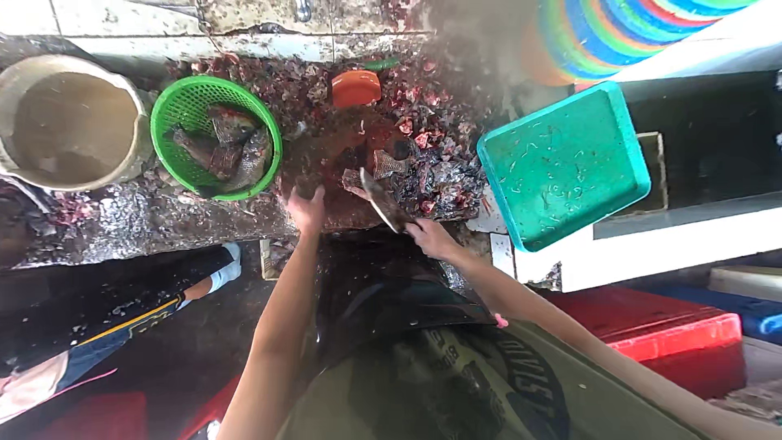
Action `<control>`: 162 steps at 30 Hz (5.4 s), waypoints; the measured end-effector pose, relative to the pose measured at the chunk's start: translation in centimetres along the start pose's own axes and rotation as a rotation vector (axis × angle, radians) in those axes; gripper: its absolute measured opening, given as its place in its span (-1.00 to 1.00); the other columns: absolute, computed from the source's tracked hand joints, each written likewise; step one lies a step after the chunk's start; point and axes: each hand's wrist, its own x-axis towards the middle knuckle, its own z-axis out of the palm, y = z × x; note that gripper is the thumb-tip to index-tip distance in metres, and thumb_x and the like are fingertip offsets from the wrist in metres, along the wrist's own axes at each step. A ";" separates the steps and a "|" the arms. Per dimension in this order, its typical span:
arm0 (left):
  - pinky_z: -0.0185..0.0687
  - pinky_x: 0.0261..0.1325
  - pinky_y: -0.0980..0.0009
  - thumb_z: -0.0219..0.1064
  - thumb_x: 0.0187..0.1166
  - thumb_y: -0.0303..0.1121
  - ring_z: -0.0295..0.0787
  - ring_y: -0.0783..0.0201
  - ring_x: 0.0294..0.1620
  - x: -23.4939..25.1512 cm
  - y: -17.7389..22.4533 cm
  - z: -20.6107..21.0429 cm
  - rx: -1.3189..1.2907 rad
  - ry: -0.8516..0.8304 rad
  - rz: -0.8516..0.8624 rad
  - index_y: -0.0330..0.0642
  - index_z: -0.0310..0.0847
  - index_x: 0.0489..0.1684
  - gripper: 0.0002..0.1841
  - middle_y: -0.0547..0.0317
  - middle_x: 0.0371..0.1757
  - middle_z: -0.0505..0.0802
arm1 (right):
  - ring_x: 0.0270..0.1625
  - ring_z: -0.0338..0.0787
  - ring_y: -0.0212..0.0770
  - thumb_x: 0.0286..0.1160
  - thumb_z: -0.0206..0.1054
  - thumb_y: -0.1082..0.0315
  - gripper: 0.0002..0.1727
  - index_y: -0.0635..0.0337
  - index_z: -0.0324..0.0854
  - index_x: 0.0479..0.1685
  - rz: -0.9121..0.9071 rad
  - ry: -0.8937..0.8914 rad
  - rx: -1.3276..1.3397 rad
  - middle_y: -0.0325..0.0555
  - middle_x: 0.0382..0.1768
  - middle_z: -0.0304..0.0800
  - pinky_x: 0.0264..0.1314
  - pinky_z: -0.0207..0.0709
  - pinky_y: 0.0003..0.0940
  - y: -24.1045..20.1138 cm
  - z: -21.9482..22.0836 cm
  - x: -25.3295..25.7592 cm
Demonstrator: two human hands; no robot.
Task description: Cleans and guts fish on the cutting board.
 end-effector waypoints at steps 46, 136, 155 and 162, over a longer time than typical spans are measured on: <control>0.12 0.58 -0.37 0.89 -0.21 -0.02 0.52 -0.02 0.50 7.0 1.4 4.8 0.389 -0.631 0.540 0.09 0.83 0.10 -0.29 0.17 0.26 0.82 | -0.07 0.87 0.28 0.78 -0.09 -0.30 -0.34 0.04 0.73 0.05 -0.215 0.044 -0.810 0.14 -0.27 0.84 -0.09 0.65 0.33 -3.6 -9.1 3.6; 0.68 0.40 -0.01 0.71 0.16 0.07 0.81 0.05 0.26 9.1 16.9 -12.5 0.218 0.059 0.671 -0.29 0.38 0.55 -0.04 -0.16 0.23 0.82 | 0.02 0.84 0.33 0.75 -0.01 -0.31 -0.26 0.26 0.63 0.23 0.141 0.396 0.087 0.32 -0.08 0.80 0.09 0.62 0.43 -2.7 -6.6 6.8; 0.78 0.12 -0.24 0.54 0.35 0.26 0.91 -0.11 -0.10 5.3 1.2 -0.7 0.279 -0.375 -0.017 -0.15 0.77 0.15 -0.34 -0.17 -0.08 0.91 | -0.20 0.87 0.10 0.80 0.03 -0.18 -0.38 0.26 0.65 0.15 -0.078 0.704 0.089 0.15 -0.26 0.81 -0.06 0.73 0.16 -10.3 -9.7 2.9; 0.83 -0.39 0.05 0.61 0.43 -0.02 0.83 0.00 -0.43 0.9 4.1 6.2 -0.155 -0.636 -0.187 -0.11 0.40 0.55 -0.27 -0.21 -0.05 0.83 | -0.40 0.85 0.04 0.83 0.01 0.00 -0.41 0.32 0.36 0.53 -0.182 0.832 0.115 0.12 -0.36 0.79 -0.33 0.77 0.06 -5.1 -1.2 3.8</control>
